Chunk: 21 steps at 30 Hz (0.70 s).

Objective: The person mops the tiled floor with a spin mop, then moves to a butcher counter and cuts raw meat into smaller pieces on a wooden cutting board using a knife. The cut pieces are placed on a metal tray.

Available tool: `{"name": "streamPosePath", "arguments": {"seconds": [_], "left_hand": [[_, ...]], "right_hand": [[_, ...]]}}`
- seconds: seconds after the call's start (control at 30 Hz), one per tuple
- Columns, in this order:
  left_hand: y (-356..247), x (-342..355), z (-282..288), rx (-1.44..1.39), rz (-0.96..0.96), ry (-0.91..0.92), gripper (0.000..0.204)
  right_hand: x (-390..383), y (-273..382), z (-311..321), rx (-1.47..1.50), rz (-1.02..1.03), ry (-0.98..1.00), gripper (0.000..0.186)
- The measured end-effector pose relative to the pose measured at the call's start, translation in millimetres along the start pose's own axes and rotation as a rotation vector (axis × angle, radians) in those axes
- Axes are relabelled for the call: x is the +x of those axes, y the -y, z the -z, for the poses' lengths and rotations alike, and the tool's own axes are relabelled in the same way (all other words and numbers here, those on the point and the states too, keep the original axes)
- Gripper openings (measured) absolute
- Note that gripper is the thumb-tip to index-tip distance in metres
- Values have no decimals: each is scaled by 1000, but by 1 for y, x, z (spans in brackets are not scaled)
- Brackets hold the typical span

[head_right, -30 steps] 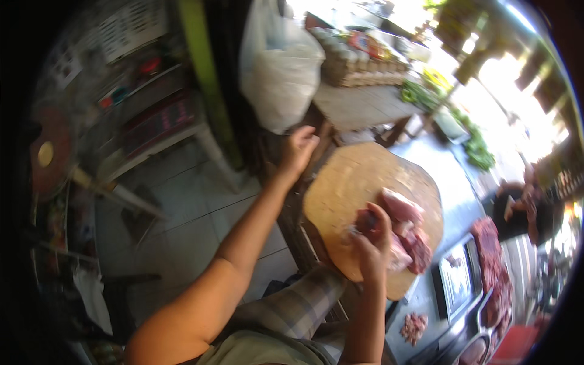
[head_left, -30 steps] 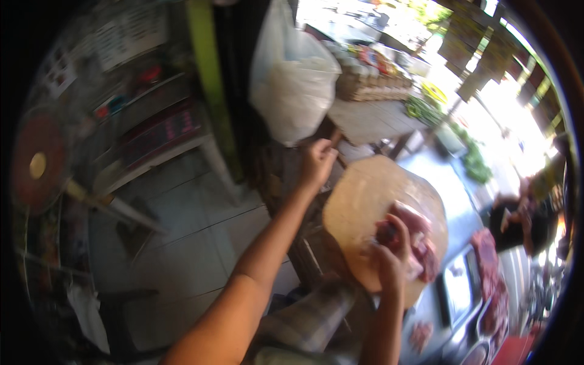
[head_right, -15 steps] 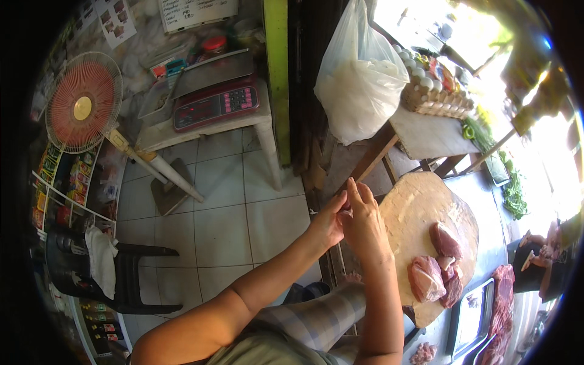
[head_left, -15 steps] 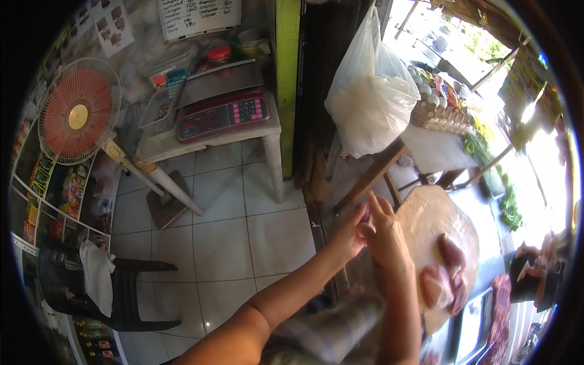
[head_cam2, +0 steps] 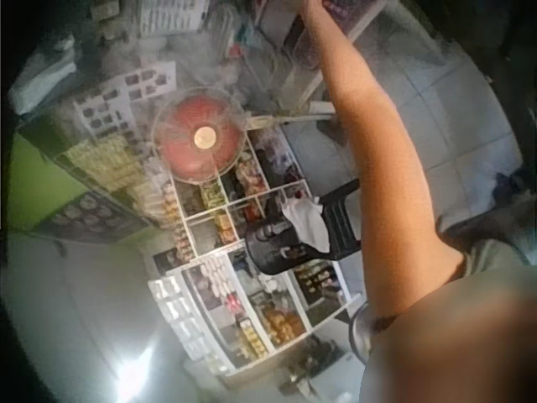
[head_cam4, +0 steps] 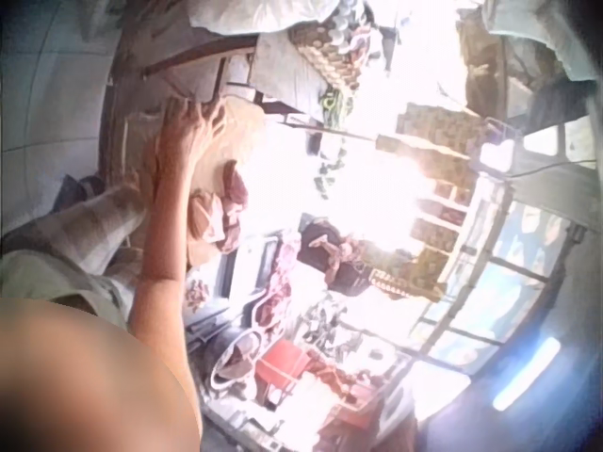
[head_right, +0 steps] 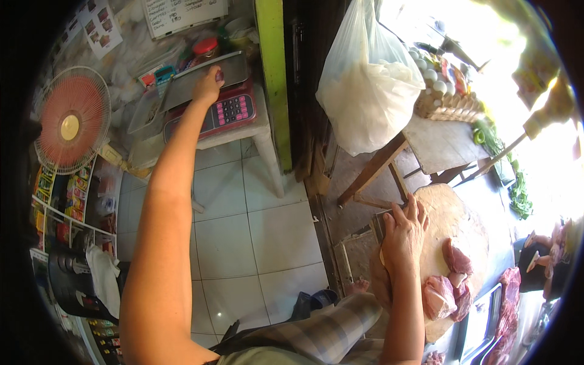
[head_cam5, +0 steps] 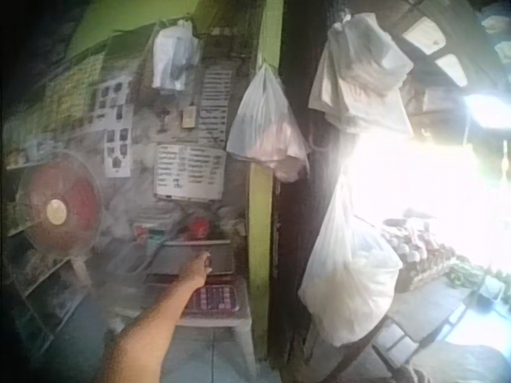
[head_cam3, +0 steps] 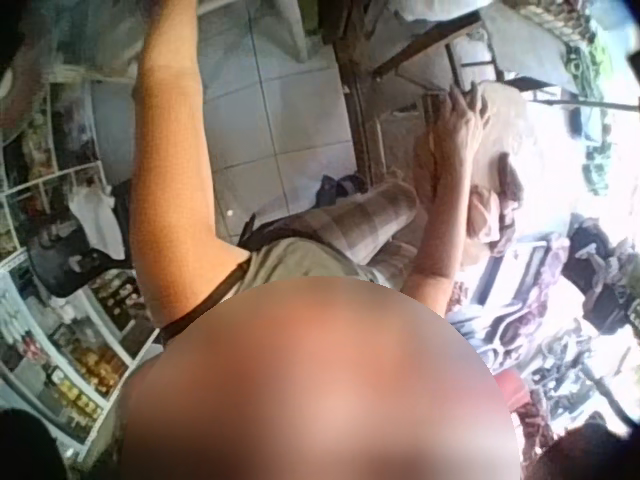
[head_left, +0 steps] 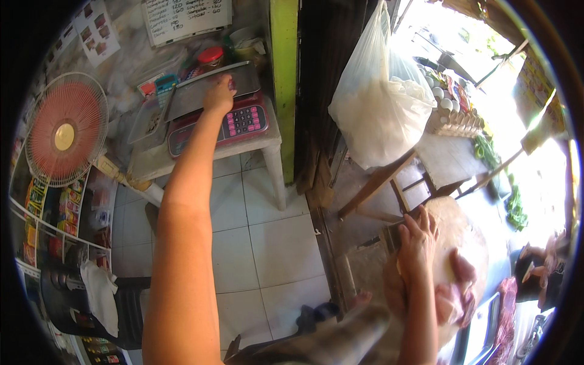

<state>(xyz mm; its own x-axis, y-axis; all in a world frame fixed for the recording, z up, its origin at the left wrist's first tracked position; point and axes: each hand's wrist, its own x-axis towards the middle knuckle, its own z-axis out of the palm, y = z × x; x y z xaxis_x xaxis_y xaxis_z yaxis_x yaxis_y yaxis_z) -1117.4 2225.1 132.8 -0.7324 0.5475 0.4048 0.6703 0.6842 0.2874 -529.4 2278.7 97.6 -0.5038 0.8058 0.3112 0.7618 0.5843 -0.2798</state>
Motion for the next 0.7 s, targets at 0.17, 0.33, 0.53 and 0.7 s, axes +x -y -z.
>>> {"name": "streamPosePath", "arguments": {"seconds": [0.17,0.33,0.53,0.7], "left_hand": [[28,39,-25,87,-75,90,60],[45,51,-22,-288,-245,26,61],[98,-1,8,-392,-134,-831,25],[190,-110,-17,-348,192,-954,23]], "right_hand": [[4,8,8,25,-40,23,30],[4,11,6,26,-85,18,31],[5,7,3,28,-63,14,31],[3,4,3,35,-51,22,30]]}}
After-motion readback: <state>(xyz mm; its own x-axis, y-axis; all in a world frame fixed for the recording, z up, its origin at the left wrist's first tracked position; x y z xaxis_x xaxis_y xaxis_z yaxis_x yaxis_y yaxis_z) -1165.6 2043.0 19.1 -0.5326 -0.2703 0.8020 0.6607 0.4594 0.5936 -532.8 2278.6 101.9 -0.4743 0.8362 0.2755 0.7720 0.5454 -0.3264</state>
